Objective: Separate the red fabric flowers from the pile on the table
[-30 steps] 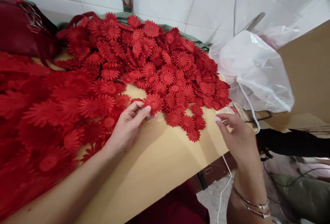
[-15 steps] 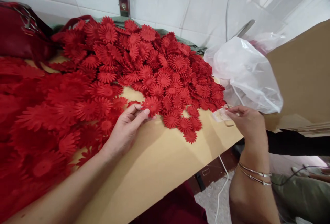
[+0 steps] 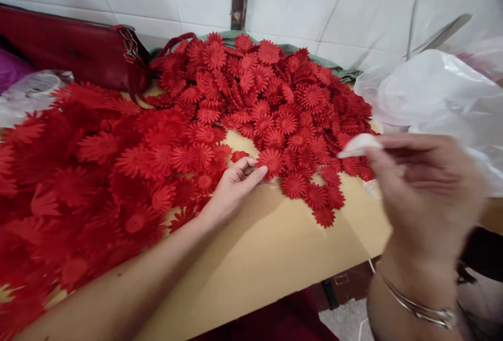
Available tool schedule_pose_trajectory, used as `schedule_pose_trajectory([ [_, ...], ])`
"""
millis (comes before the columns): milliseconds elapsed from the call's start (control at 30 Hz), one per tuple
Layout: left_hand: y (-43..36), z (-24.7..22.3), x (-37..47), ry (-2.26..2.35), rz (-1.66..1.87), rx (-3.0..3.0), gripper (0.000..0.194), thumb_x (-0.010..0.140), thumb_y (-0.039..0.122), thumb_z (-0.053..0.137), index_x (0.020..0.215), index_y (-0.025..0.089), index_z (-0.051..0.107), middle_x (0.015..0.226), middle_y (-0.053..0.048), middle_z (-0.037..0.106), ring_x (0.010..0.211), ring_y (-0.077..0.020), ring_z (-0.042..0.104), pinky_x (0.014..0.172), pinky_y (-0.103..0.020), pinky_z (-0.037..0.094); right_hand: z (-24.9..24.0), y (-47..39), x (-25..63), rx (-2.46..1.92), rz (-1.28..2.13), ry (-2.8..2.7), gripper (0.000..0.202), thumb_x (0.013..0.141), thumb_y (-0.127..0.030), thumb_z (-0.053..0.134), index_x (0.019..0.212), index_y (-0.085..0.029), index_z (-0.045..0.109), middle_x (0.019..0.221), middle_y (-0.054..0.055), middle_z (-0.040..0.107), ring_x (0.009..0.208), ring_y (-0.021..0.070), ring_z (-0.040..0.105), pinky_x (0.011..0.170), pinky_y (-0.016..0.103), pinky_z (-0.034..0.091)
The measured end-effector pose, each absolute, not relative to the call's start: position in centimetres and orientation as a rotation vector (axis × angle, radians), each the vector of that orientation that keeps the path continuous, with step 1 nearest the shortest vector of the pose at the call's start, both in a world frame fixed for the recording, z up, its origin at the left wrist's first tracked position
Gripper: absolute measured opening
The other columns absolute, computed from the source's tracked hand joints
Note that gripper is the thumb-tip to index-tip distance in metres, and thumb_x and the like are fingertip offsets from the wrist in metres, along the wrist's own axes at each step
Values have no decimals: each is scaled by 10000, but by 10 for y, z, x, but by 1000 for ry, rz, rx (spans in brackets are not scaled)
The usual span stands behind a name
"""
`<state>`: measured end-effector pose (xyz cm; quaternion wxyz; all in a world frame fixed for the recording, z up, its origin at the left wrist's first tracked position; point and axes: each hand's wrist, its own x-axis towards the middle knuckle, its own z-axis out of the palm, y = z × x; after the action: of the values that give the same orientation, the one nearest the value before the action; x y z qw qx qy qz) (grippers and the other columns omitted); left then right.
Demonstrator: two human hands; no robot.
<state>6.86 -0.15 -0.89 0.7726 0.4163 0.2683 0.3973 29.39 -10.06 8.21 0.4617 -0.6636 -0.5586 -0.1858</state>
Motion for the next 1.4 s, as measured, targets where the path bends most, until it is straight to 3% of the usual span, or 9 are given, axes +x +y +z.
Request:
schedule_pose_trajectory([
  [100,-1,-8,67,562,848,973,277,860,396,794,886,178,625,808,7,749,763,-108,689,789,-225,510,70,-72,237,-1456,-197,-1718,86,939,-191,688,1017,-214,717,1001,54,771,937,203,710,867,386,551],
  [167,0,-6,67,561,841,1022,278,868,408,783,879,163,652,810,-9,746,771,-115,683,813,-237,510,59,-62,222,-1441,-107,-1912,107,972,-164,635,1026,-220,709,1002,48,776,933,207,707,871,395,553],
  [333,0,-3,66,605,822,994,308,854,439,787,869,161,655,801,-7,726,775,-132,696,761,-239,505,50,-62,222,-1428,-156,-1703,135,965,-168,649,1060,-237,717,1033,54,766,984,212,704,931,402,560],
  [600,1,-2,66,593,794,1015,324,844,457,790,864,161,659,797,-12,726,757,-142,705,767,-258,510,48,-57,223,-1489,-73,-1813,200,1011,-206,569,1116,-274,725,1091,80,745,1053,246,688,984,460,556],
  [733,0,-1,65,605,762,1014,337,829,464,805,858,162,658,764,6,707,717,-130,699,741,-246,502,50,-55,231,-1498,86,-1860,210,1019,-198,539,1094,-261,724,1061,69,750,1024,230,691,956,431,565],
  [867,-1,-4,66,601,775,932,316,827,444,815,833,167,662,760,15,697,736,-124,699,713,-220,498,47,-59,244,-1544,50,-1465,143,974,-251,634,1084,-240,724,1090,69,743,1017,212,691,957,412,559],
  [1133,0,-6,68,455,818,978,256,871,404,790,920,160,728,859,-10,729,771,-104,666,820,-224,519,26,-55,236,-1275,1013,-1050,230,841,-398,776,987,-236,703,942,37,767,840,186,718,790,366,629],
  [1333,1,-7,67,454,829,1002,355,869,384,797,1135,185,670,840,1,721,788,-120,681,834,-243,514,32,-49,228,-1269,880,-1122,138,877,-348,748,964,-247,712,957,20,770,868,168,723,805,331,623],
  [1400,1,-9,66,477,860,992,359,878,371,790,1164,199,656,844,17,704,784,-105,665,809,-225,501,40,-52,237,-1335,689,-1208,110,904,-316,713,987,-245,710,982,23,768,892,172,724,849,351,611],
])
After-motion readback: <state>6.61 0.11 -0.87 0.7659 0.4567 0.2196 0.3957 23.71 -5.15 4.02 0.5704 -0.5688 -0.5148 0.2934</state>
